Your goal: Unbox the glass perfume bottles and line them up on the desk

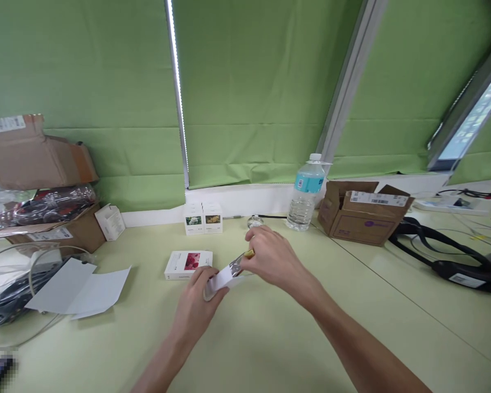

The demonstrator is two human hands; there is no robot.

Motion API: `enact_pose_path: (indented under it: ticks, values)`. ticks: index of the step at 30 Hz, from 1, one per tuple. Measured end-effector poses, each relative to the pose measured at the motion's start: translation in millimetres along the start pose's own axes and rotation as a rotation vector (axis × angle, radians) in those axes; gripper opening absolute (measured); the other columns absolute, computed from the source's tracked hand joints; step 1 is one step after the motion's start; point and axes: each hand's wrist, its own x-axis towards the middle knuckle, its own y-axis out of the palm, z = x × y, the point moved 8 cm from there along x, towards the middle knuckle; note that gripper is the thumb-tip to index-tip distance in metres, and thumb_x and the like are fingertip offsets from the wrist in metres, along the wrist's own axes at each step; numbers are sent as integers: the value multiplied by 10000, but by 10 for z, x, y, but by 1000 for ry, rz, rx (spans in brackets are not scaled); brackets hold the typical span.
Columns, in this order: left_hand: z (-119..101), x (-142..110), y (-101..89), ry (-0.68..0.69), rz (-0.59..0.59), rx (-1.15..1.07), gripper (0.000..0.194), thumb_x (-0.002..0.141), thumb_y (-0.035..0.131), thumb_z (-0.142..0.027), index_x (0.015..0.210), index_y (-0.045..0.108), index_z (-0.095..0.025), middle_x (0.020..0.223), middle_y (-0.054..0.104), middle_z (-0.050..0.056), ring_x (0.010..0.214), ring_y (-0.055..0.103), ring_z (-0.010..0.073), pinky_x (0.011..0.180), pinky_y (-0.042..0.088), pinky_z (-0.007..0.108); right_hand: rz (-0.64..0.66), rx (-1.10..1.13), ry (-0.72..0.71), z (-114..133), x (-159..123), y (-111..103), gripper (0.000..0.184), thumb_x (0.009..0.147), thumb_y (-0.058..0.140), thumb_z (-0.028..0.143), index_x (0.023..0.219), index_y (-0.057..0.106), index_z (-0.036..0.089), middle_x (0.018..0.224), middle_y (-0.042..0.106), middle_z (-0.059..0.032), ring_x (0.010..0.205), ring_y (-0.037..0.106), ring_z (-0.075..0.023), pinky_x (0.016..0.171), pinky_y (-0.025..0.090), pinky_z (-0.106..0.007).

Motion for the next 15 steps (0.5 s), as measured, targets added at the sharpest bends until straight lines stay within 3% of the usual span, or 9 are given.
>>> enact_pose_path:
  ticks: [4,7,11,15]
  values:
    - [77,44,-112,-7,-28,30,204,871,521,-357,1046,581,-270,1069,646,28,953,613,224,774,494,345,-43,-25,133,-326,62,-83,98,687,615,234,764,612,172,887,641,-78,904,560,-225,651,349,-274]
    - [192,70,-170,-55,-65,-27,258,858,542,-399,1073,587,-264,1117,645,46,992,617,240,804,498,362,-32,-49,174,-460,82,-68,76,685,611,244,716,601,176,862,634,-77,866,566,-220,607,328,-270]
    - [429,121,-211,-204,-103,-227,418,840,560,-462,1196,552,-245,1147,648,78,981,640,236,827,519,368,0,-96,163,-441,95,-6,54,660,620,207,650,579,172,792,627,-66,824,558,-203,566,297,-267]
    - [672,160,-253,-338,-129,-292,500,797,592,-509,1189,544,-204,1113,649,108,876,665,239,732,548,368,36,-163,98,-275,102,128,18,649,607,155,650,591,164,733,614,-66,800,546,-207,560,279,-277]
